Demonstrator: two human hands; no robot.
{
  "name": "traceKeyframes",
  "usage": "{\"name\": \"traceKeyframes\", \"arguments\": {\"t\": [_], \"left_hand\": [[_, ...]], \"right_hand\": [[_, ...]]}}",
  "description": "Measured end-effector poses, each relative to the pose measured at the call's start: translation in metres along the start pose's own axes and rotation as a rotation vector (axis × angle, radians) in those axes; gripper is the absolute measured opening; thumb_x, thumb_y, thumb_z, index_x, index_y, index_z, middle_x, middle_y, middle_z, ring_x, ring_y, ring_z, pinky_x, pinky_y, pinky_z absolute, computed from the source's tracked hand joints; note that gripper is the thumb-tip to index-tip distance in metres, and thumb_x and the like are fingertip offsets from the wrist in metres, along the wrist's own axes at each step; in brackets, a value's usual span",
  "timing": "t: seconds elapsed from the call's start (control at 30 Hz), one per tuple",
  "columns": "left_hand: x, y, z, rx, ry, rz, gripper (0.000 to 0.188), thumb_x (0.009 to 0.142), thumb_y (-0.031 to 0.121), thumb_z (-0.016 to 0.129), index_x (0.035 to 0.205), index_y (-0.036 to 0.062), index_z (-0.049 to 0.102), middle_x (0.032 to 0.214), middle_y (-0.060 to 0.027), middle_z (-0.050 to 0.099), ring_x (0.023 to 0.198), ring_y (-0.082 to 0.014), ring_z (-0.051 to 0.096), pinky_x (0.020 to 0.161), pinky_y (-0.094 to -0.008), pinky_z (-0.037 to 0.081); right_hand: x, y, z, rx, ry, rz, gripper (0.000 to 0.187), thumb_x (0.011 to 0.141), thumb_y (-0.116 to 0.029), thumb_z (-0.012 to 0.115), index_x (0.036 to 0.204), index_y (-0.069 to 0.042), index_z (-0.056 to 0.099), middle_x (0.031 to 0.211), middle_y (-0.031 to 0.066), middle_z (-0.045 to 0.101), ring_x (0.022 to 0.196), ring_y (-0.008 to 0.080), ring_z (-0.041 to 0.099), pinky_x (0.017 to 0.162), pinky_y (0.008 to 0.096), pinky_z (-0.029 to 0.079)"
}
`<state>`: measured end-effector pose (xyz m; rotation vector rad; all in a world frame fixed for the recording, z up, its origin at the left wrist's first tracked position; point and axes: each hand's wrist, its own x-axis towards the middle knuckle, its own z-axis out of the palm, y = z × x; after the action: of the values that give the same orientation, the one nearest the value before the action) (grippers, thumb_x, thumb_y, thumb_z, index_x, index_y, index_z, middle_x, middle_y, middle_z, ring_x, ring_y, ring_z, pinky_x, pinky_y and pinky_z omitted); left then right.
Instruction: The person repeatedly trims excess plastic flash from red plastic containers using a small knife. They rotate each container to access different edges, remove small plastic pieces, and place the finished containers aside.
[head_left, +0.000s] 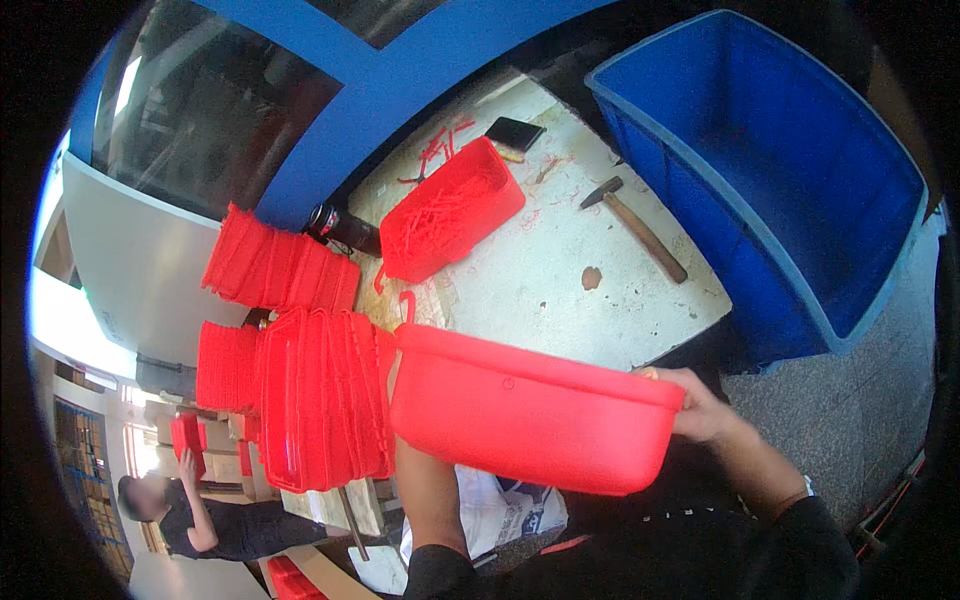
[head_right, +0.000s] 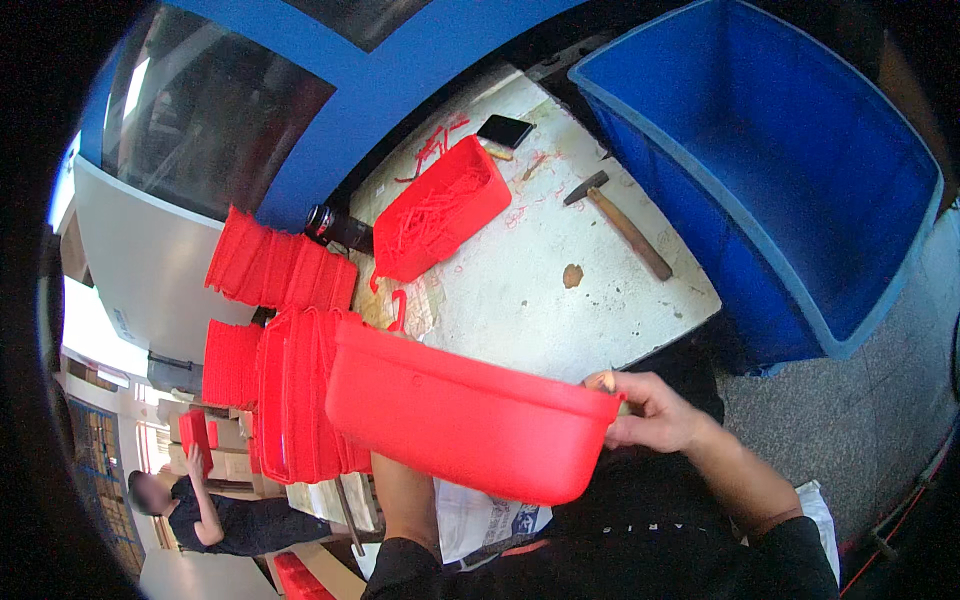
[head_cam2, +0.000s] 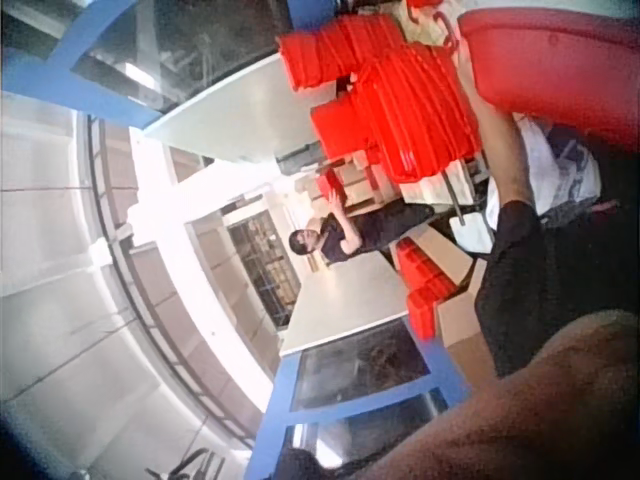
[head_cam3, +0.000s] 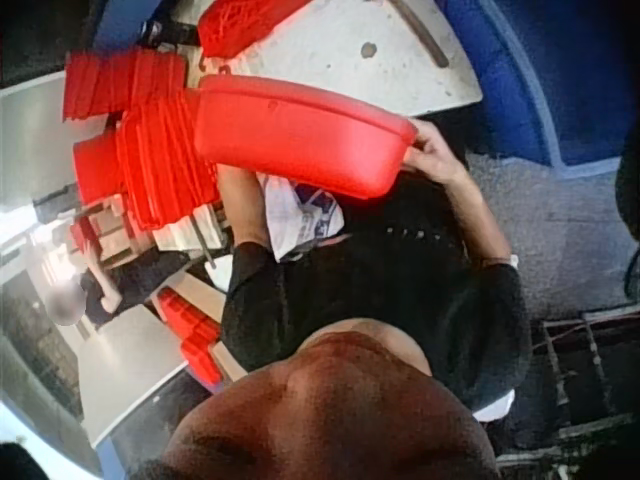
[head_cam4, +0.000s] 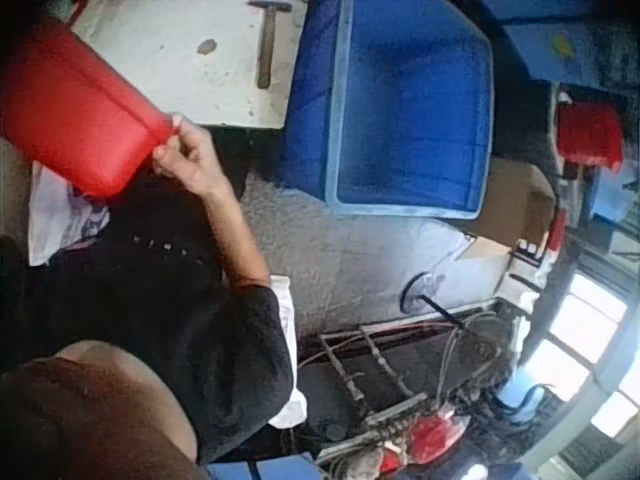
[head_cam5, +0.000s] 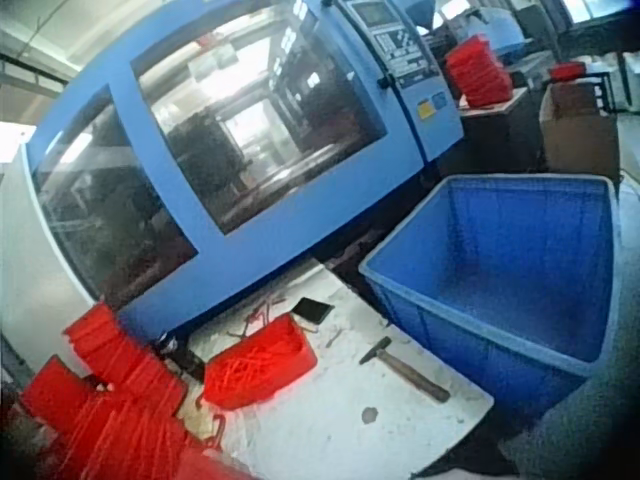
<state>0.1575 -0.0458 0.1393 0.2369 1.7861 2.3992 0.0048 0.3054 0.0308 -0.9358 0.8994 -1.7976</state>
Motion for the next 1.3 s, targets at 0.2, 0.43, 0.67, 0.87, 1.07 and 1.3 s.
{"name": "traceKeyframes", "arguments": {"t": [0.2,0.43,0.67,0.87,1.07,1.3], "left_hand": [[-0.003,-0.011,-0.008,-0.036,0.02,-0.054,0.064,0.061,0.041,0.095,0.098,-0.0057,0.069,0.089,-0.0069,0.073,0.077,-0.0149,0.067,0.065,-0.0308,0.051],[0.008,-0.027,0.033,-0.018,0.296,0.083,0.065,0.062,0.051,0.091,0.089,-0.0048,0.072,0.087,-0.0054,0.072,0.076,-0.0138,0.065,0.064,-0.0302,0.049],[0.016,-0.014,0.061,-0.002,0.438,0.009,0.067,0.06,0.055,0.09,0.085,-0.0044,0.072,0.084,-0.0051,0.072,0.074,-0.0133,0.064,0.065,-0.0302,0.048],[0.017,-0.023,0.046,-0.021,0.38,0.048,0.068,0.06,0.058,0.09,0.083,-0.0035,0.072,0.081,-0.0038,0.071,0.072,-0.0123,0.063,0.063,-0.0293,0.047],[0.002,-0.048,0.044,0.064,0.632,0.206,0.069,0.064,0.06,0.084,0.091,-0.0019,0.07,0.085,-0.0037,0.071,0.075,-0.0127,0.065,0.064,-0.0285,0.048],[-0.047,0.086,0.043,0.381,0.83,0.552,0.056,0.083,0.05,0.071,0.107,0.0001,0.067,0.094,-0.0064,0.071,0.078,-0.0157,0.068,0.07,-0.0317,0.055]], "right_hand": [[0.012,-0.049,-0.032,-0.333,0.337,-0.199,0.019,0.093,-0.014,0.069,0.108,-0.004,0.063,0.094,0.0024,0.063,0.083,0.008,0.058,0.071,0.0233,0.048],[0.027,-0.11,-0.01,-0.802,0.254,-0.531,0.034,0.079,-0.017,0.081,0.107,-0.003,0.068,0.067,0.0016,0.06,0.056,0.0111,0.058,0.055,0.0236,0.046],[0.048,-0.147,0.014,-1.21,-0.096,-0.656,0.048,0.085,-0.047,0.074,0.117,-0.012,0.07,0.063,-0.0002,0.053,0.05,0.0128,0.056,0.044,0.0279,0.042],[0.034,-0.163,0.004,-1.387,-0.28,-0.504,0.036,0.088,-0.049,0.072,0.101,-0.015,0.07,0.064,-0.0015,0.047,0.05,0.0105,0.054,0.043,0.0269,0.038],[-0.001,-0.149,-0.041,-0.987,-0.28,-0.361,0.031,0.081,-0.036,0.084,0.073,-0.011,0.067,0.058,-0.0005,0.055,0.043,0.0124,0.053,0.04,0.0269,0.033],[0.013,-0.106,-0.038,-0.847,0.052,-0.203,0.021,0.086,-0.025,0.078,0.084,-0.008,0.066,0.067,0.002,0.064,0.055,0.0123,0.063,0.05,0.025,0.045]]}}
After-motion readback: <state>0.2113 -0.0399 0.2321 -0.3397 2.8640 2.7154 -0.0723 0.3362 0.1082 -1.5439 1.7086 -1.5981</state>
